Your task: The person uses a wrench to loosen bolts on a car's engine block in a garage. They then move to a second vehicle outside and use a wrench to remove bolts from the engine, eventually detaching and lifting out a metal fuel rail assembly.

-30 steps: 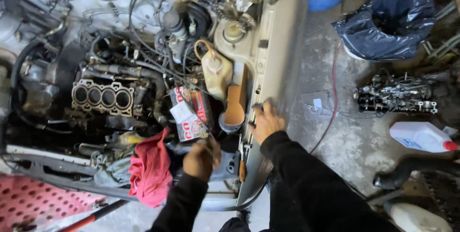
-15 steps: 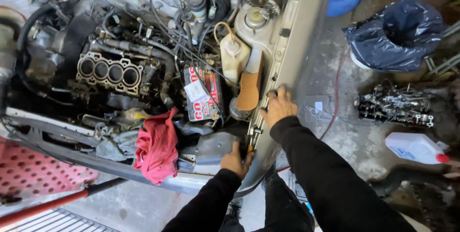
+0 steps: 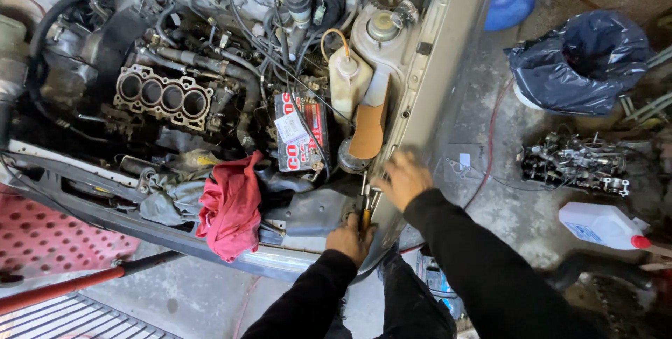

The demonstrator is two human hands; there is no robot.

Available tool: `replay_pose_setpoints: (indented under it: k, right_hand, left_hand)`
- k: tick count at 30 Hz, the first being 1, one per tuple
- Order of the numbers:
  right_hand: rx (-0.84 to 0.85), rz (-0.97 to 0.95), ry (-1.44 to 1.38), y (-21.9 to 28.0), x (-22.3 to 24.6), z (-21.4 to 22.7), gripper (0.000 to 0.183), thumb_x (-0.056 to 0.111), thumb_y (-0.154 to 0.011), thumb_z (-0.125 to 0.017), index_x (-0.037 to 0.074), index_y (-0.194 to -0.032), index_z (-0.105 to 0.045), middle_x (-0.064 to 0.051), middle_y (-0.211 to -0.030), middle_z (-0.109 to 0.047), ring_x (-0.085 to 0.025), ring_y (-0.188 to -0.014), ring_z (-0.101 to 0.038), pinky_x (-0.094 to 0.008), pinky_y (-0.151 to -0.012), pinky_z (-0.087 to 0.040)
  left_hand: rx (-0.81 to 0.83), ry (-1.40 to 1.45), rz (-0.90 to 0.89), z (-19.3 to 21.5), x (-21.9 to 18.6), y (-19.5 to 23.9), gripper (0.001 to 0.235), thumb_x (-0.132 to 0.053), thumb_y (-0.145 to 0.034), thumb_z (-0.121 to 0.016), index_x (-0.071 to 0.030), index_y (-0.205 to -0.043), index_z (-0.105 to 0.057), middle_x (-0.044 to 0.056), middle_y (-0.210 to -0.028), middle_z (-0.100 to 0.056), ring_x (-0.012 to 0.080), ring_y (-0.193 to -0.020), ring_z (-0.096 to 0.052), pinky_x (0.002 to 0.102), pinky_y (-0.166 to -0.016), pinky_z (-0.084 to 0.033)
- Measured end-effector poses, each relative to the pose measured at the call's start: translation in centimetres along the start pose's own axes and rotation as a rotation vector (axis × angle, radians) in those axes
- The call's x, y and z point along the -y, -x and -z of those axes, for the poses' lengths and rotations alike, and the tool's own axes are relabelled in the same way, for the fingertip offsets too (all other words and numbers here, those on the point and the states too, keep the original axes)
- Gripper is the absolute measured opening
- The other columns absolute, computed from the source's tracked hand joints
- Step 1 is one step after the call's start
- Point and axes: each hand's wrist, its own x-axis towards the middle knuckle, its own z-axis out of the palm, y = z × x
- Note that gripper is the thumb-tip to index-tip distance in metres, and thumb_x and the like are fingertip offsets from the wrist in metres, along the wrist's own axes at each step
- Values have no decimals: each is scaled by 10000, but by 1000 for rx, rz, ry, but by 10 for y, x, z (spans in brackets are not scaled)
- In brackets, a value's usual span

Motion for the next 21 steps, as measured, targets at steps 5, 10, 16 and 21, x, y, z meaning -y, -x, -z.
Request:
replay_pose_setpoints:
  k: [5, 10, 16, 21]
  right_hand:
    - [47, 177, 16, 25, -1, -19, 399, 523, -718, -823, 236, -994, -792, 34, -1099, -559, -262, -1185, -528, -474, -928, -541]
    - [-208, 156, -137, 31, 5, 7, 327, 578, -792, -786, 271, -902, -777, 46, -913, -642, -217, -948, -679, -383, -810, -588]
    - [-150, -198, -433, 52, 36, 56, 336, 372, -967, -672, 43, -1019, -715, -149, -899, -748, -366, -743, -687, -444, -688, -553]
    - [-46, -461, -864, 69, 46, 88, 279, 299, -949, -677, 53, -1038, -775, -72, -821, -771, -232, -661, -669, -326, -618, -520]
  left_hand:
    - [33, -73, -63, -26, 16, -12, 535, -641, -939, -521, -168, -1187, -491, 177, -996, -722, 445, -904, -767, 574, -818, -613]
    - [-316, -100, -198, -33, 21, -12, 390, -540, -918, -587, -193, -1084, -525, 117, -907, -676, 396, -740, -768, 516, -652, -629]
    - [-496, 11, -378, 44, -26, 23, 267, -330, -888, -750, -138, -1028, -630, 111, -848, -660, 338, -520, -646, 441, -424, -508]
    - [-221, 531, -316, 111, -62, 25, 356, -257, -842, -762, -74, -1118, -629, 88, -859, -696, 255, -674, -634, 360, -610, -538]
